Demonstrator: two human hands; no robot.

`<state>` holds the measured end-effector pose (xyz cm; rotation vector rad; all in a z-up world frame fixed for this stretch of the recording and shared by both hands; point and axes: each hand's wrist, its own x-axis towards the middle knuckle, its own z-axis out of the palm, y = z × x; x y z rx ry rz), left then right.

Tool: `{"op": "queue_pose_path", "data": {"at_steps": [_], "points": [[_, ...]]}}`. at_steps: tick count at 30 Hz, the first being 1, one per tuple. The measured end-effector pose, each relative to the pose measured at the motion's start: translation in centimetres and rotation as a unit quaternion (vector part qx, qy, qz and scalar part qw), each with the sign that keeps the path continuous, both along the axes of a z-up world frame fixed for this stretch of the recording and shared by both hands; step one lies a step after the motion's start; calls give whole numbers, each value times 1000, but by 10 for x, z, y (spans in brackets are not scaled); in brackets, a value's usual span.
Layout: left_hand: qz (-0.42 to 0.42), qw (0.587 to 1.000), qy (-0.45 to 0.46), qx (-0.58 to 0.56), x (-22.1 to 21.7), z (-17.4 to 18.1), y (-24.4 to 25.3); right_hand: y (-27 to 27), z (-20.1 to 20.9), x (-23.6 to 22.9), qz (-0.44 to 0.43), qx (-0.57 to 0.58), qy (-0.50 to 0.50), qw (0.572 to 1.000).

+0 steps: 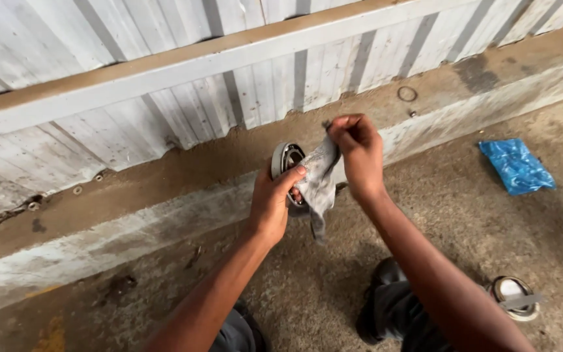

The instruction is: Cleaning and inspecting a large ball bearing using a cloth and a metal measuring tool.

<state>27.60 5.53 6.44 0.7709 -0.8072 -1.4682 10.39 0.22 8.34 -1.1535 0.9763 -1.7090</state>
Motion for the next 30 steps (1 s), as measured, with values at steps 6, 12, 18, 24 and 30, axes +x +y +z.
{"op": "queue_pose_path", "data": {"at_steps": [6, 12, 18, 24, 30], "points": [[-9, 998, 53, 14, 12, -9, -11, 22, 12, 4, 109, -238, 406, 876], [-36, 994, 105, -22, 14, -10, -12, 36, 19, 7, 144, -154, 480, 852], [-35, 994, 96, -44, 11, 10, -8, 35, 14, -22, 96, -60, 367, 923], [-79, 986, 146, -19, 2, -6, -15, 29, 17, -40, 130, -34, 116, 984], [-93, 983, 158, -6, -12, -7, -16, 38, 37, -6, -8, -12, 426, 905]]}}
